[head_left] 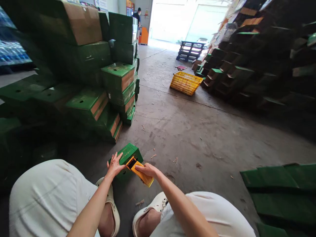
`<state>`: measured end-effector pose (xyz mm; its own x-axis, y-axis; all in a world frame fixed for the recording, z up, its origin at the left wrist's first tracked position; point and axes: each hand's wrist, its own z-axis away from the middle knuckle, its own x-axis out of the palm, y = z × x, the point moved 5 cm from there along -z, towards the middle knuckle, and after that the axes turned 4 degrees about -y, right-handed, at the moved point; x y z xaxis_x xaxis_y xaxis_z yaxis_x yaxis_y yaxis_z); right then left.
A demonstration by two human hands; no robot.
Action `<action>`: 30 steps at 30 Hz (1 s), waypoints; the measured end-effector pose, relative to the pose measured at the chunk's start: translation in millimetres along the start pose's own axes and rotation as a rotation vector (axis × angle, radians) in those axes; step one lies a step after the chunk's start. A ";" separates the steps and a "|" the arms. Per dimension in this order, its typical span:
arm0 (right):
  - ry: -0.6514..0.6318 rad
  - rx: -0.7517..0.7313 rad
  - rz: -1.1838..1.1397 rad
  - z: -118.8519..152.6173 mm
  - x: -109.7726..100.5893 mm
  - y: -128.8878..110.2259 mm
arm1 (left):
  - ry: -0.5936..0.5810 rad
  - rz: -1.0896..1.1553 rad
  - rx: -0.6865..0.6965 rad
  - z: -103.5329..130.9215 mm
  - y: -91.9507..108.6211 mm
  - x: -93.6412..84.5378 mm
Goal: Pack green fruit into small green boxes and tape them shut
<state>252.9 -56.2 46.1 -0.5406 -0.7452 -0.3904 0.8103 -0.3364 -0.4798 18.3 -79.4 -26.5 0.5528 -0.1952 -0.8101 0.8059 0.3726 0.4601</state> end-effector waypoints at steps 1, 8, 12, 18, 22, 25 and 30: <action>0.003 -0.048 -0.015 -7.3 6.2 -8.3 | 0.055 0.001 -0.009 0.1 -1.9 -4.2; 0.168 -0.177 -0.025 -48.4 33.3 -46.4 | 0.213 -0.220 0.037 13.8 0.0 -1.1; 0.110 -0.173 -0.044 -55.2 30.7 -47.7 | 0.211 -0.274 -0.019 13.3 -1.2 9.6; 0.067 -0.182 -0.121 -52.0 28.7 -42.1 | 0.215 -0.404 -0.040 16.8 5.0 23.8; 0.126 -0.162 -0.133 -40.9 32.9 -38.6 | 0.219 -0.420 -0.064 20.4 7.1 24.3; 0.137 -0.180 -0.209 -26.6 39.5 -26.6 | 0.205 -0.394 0.002 19.5 6.9 24.5; 0.081 -0.151 -0.343 12.2 54.0 22.2 | 0.165 -0.437 0.037 9.1 -1.3 27.0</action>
<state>244.4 -110.9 24.0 -0.7954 -0.5542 -0.2454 0.5403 -0.4648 -0.7015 34.2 -93.4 -45.6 0.1212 -0.1788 -0.9764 0.9643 0.2546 0.0731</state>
